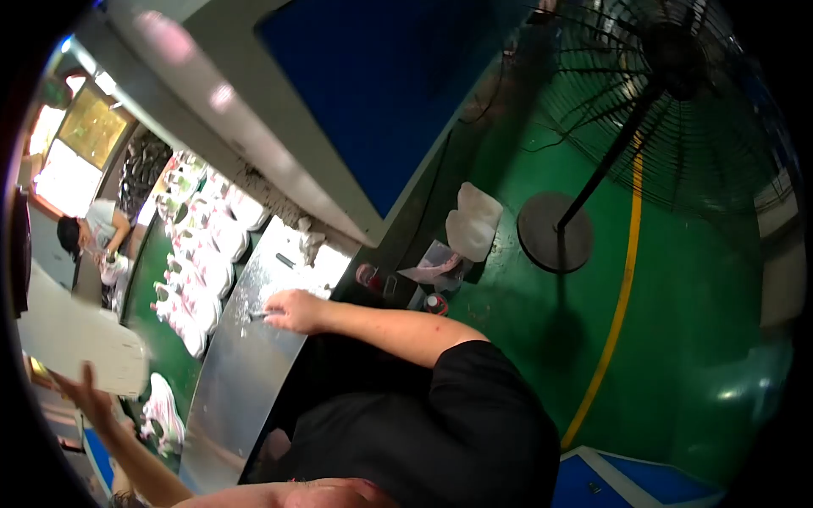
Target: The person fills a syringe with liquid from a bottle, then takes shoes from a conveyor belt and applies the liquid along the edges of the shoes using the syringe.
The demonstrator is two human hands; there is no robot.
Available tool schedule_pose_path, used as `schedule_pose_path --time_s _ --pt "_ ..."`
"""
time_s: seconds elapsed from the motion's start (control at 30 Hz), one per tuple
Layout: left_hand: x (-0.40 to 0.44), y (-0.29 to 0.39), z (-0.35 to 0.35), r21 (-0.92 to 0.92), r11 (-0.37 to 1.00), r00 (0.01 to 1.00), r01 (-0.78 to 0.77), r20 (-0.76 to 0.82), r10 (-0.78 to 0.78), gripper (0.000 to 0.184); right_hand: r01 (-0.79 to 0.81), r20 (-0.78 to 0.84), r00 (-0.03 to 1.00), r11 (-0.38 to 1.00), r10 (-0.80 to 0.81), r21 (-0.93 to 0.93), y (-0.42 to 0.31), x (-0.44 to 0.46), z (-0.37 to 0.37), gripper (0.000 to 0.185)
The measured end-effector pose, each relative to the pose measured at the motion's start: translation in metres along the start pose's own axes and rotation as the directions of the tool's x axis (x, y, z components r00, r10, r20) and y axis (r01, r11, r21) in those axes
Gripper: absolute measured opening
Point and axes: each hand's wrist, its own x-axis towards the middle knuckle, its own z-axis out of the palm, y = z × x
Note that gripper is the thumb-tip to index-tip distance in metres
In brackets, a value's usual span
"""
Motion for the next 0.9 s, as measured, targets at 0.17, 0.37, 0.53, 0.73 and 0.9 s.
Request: schedule_pose_path --time_s 0.17,0.37,0.53,0.73,0.9 --pt "-0.109 -0.014 0.017 0.336 0.941 0.952 -0.048 0.3 -0.058 0.108 0.04 0.111 0.993 0.999 -0.041 0.008 -0.062 0.001 -0.052 0.022" --pt "-0.143 -0.023 0.041 0.118 0.962 0.866 -0.245 0.472 0.163 0.117 0.259 0.062 0.966 0.954 -0.253 -0.15 -0.167 0.037 -0.07 0.02" --pt "-0.157 -0.038 0.034 0.064 0.932 0.806 -0.355 0.526 0.271 0.125 0.515 0.225 0.857 0.784 -0.464 -0.347 -0.207 0.07 -0.037 0.026" --pt "-0.162 -0.041 0.031 0.075 0.915 0.818 -0.396 0.481 0.314 0.123 0.448 0.267 0.89 0.817 -0.37 -0.362 -0.198 0.081 -0.008 0.023" --pt "-0.166 -0.047 0.034 0.089 0.913 0.825 -0.398 0.469 0.314 0.122 0.412 0.288 0.903 0.831 -0.318 -0.374 -0.192 0.082 0.0 0.025"
